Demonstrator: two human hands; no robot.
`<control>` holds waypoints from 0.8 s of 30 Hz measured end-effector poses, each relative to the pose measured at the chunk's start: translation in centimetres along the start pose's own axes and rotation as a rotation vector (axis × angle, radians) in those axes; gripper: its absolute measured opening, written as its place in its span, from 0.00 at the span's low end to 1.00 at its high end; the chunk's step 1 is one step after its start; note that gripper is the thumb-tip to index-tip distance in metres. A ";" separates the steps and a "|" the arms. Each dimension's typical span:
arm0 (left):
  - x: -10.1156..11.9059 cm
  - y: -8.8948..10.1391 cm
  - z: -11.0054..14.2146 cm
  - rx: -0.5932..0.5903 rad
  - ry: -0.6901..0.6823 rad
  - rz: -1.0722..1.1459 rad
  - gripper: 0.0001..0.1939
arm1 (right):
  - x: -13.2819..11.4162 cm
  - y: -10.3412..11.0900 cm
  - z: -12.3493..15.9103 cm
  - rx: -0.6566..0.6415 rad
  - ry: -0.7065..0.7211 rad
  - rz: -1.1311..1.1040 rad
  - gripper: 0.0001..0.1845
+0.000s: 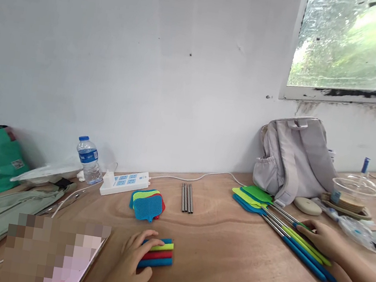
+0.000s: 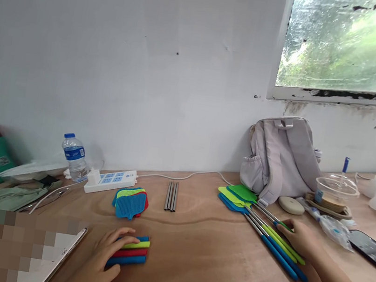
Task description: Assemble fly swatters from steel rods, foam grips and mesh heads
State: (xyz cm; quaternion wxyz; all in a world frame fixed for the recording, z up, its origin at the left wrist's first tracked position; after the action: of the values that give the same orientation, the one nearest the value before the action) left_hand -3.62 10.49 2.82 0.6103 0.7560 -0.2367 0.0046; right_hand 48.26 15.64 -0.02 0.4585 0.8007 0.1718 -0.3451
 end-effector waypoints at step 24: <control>9.2 3.6 -8.0 0.283 0.358 1.616 0.17 | -30.7 -13.9 13.8 -0.677 0.320 -0.927 0.18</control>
State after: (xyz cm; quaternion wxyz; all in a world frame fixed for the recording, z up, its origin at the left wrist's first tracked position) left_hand 5.49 14.15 10.93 0.3470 0.4111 -0.6023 0.5898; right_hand 13.04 12.32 8.48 0.4584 0.4934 0.6709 -0.3103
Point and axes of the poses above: each hand's wrist, its own z-axis away from the middle knuckle, its own y-axis out of the back of the hand, x = y × z, the point moved 10 cm from there along -z, towards the middle knuckle, and after that the axes turned 13 degrees about -z, right-handed, at the moved point
